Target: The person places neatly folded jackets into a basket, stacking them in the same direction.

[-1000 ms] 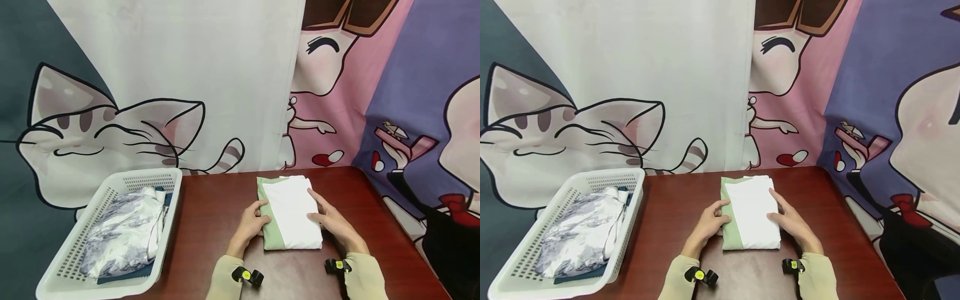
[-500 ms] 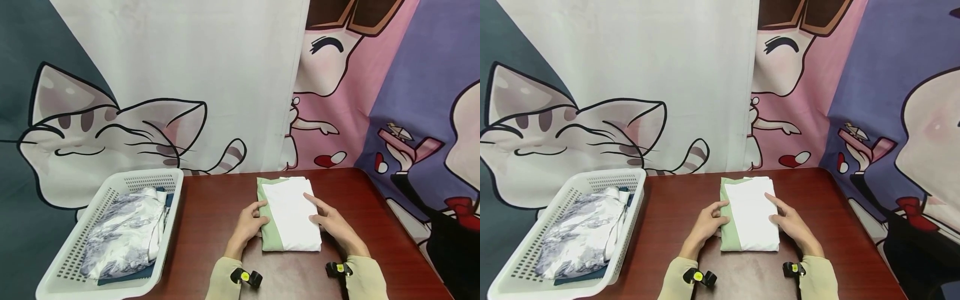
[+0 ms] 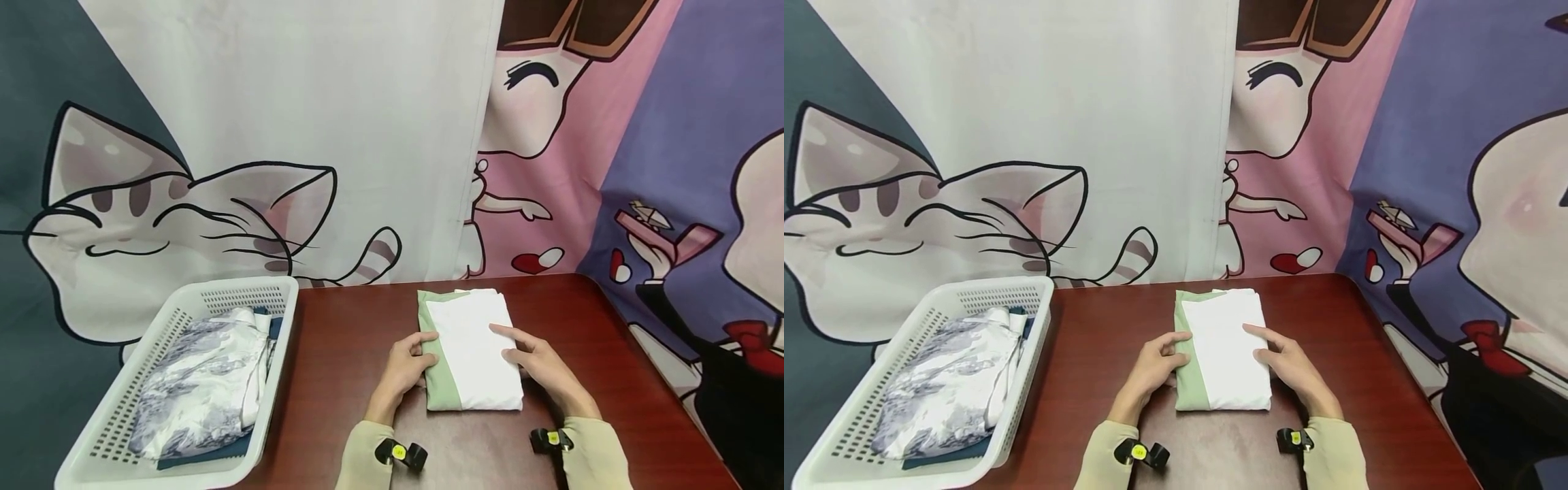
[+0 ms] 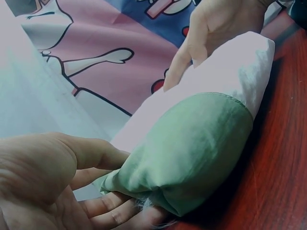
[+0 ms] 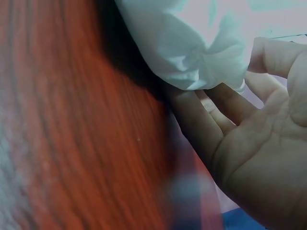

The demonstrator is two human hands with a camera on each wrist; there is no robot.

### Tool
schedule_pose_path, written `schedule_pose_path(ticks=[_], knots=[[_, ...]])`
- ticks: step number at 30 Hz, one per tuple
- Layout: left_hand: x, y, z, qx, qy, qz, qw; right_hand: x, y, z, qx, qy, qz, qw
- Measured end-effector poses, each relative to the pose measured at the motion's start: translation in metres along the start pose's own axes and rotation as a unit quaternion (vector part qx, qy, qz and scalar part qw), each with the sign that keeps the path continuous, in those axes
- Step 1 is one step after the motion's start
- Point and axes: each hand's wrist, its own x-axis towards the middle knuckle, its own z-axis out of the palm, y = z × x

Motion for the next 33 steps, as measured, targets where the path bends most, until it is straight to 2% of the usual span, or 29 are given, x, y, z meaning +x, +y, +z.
schedule_pose_path(ticks=[11, 18, 33], knots=[[0.0053, -0.0035, -0.0006, -0.005, -0.007, -0.005, 1.0000, 0.0001, 0.0007, 0.0000, 0.014, 0.009, 0.010, 1.000], [0.0012, -0.0053, -0.0055, -0.034, -0.007, -0.017, 0.9993, 0.0027, 0.0007, 0.0037, 0.007, 0.005, 0.012, 1.000], [0.0035, -0.0072, -0.0040, -0.028, -0.022, -0.018, 0.9992, 0.0012, 0.0016, 0.0033, 0.012, 0.020, 0.025, 0.999]])
